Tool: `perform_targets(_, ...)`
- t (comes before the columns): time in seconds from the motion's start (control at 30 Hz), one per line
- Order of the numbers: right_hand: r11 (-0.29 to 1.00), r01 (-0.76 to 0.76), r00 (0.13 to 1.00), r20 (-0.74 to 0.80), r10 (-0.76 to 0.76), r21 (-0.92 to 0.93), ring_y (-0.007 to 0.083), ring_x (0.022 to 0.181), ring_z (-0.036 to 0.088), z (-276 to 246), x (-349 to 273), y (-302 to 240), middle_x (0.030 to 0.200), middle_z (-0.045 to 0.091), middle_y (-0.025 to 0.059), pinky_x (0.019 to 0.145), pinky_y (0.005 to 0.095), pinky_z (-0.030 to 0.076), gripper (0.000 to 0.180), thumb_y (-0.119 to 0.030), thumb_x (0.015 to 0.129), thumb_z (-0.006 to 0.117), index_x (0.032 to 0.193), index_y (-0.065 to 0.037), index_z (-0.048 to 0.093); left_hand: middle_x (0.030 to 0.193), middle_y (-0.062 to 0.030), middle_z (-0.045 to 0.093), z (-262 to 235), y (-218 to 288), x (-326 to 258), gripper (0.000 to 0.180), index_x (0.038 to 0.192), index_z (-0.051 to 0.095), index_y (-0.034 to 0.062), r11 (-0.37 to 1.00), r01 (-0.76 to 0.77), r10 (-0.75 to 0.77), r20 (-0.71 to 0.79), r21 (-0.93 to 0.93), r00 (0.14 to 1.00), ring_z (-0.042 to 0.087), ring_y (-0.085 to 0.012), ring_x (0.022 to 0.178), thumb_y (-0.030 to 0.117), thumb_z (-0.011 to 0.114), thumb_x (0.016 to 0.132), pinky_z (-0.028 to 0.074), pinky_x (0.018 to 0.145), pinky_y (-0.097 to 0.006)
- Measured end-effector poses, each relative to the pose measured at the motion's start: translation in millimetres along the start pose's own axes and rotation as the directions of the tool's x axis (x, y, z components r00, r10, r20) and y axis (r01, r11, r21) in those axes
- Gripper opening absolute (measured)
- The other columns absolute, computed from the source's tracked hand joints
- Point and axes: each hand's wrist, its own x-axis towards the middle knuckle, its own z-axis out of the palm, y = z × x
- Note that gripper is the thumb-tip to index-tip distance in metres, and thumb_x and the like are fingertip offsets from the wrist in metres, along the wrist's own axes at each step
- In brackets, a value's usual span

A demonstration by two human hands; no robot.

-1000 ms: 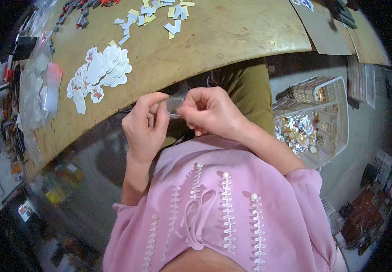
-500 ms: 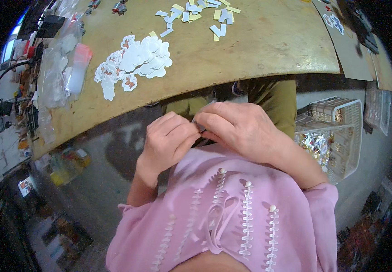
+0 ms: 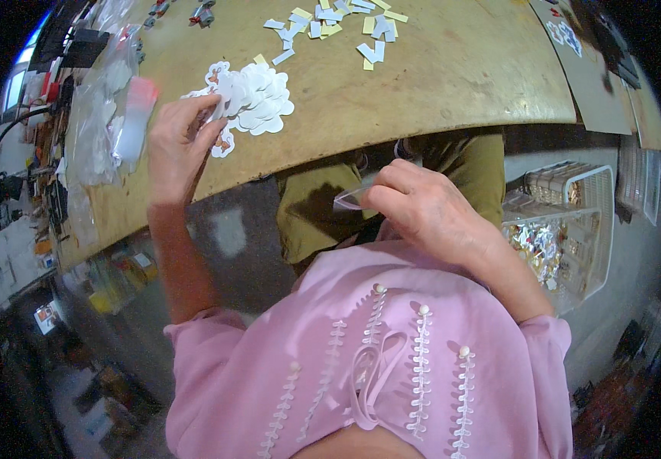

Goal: The person assembles small craft kits by placing white cutouts, yellow rubber bands, and small red-and-gray components into clear plastic bags. They handle each item by hand, seal the bags, and place them on the table. The process is repeated multiple times with consistent item selection and bagging.

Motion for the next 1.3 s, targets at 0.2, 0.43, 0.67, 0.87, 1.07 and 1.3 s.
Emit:
perform_targets(0.2, 0.999, 0.026, 0.999, -0.044, -0.027, -0.021, 0.0322, 0.091, 0.062, 7, 2, 6, 0.094, 0.060, 0.0100, 0.077, 0.0411, 0.054, 0.028, -0.003, 0.075, 0.072, 0.102, -0.005, 0.064, 0.099, -0.0087, 0.074, 6, 15, 13, 0.025, 0.105, 0.076, 0.0054, 0.998, 0.028, -0.026, 0.060, -0.050, 0.998, 0.070, -0.0252, 0.091, 0.009, 0.085, 0.082, 0.056, 0.081, -0.037)
perform_targets(0.43, 0.996, 0.087, 0.992, -0.092, -0.089, -0.030, 0.0311, 0.084, 0.064, 12, 6, 7, 0.093, 0.061, 0.0108, 0.071, 0.0409, 0.055, 0.030, 0.003, 0.075, 0.072, 0.105, -0.003, 0.071, 0.097, -0.0091, 0.074, -7, 5, 16, 0.020, 0.108, 0.077, -0.0009, 0.918, 0.180, -0.119, 0.188, -0.353, 0.975, 0.072, -0.0166, 0.083, 0.009, 0.080, 0.091, 0.056, 0.073, -0.030)
perform_targets(0.67, 0.999, 0.043, 0.992, -0.117, -0.046, -0.029, 0.0305, 0.085, 0.064, 17, 4, 6, 0.094, 0.062, 0.0105, 0.073, 0.0395, 0.054, 0.030, 0.001, 0.072, 0.072, 0.102, -0.003, 0.073, 0.097, -0.0110, 0.075, -10, 14, 21, 0.015, 0.106, 0.077, -0.0013, 0.956, 0.194, -0.157, 0.173, -0.222, 0.972, 0.072, -0.0198, 0.079, 0.008, 0.076, 0.095, 0.055, 0.071, -0.032)
perform_targets(0.87, 0.986, 0.076, 0.965, -0.240, -0.111, -0.151, 0.0296, 0.089, 0.065, 7, 8, -1, 0.095, 0.063, 0.0099, 0.074, 0.0393, 0.055, 0.029, -0.001, 0.070, 0.073, 0.099, -0.003, 0.072, 0.089, -0.0093, 0.074, 8, 17, 9, 0.009, 0.103, 0.077, 0.0028, 0.998, -0.046, 0.034, -0.341, -0.029, 0.939, 0.067, -0.0173, 0.072, 0.004, 0.073, 0.095, 0.052, 0.066, -0.032)
perform_targets(1.07, 0.983, 0.105, 0.954, -0.264, -0.142, -0.148, 0.0327, 0.099, 0.068, 4, 20, -11, 0.105, 0.063, 0.0130, 0.081, 0.0403, 0.058, 0.034, 0.001, 0.069, 0.072, 0.102, -0.002, 0.071, 0.091, -0.0069, 0.073, 4, 109, -37, 0.015, 0.104, 0.075, 0.0024, 0.743, 0.067, -0.177, -0.099, -0.665, 0.979, 0.064, -0.0138, 0.073, -0.005, 0.076, 0.090, 0.049, 0.063, -0.028)
perform_targets(1.3, 0.998, 0.068, 0.973, -0.222, -0.067, -0.003, 0.0322, 0.104, 0.067, 6, 20, -20, 0.117, 0.065, 0.0146, 0.083, 0.0380, 0.058, 0.030, 0.004, 0.078, 0.073, 0.108, -0.002, 0.072, 0.092, -0.0087, 0.069, 9, 136, -53, 0.019, 0.104, 0.074, 0.0035, 0.874, 0.125, -0.089, 0.099, -0.469, 0.991, 0.068, -0.0219, 0.077, -0.004, 0.078, 0.088, 0.054, 0.068, -0.033)
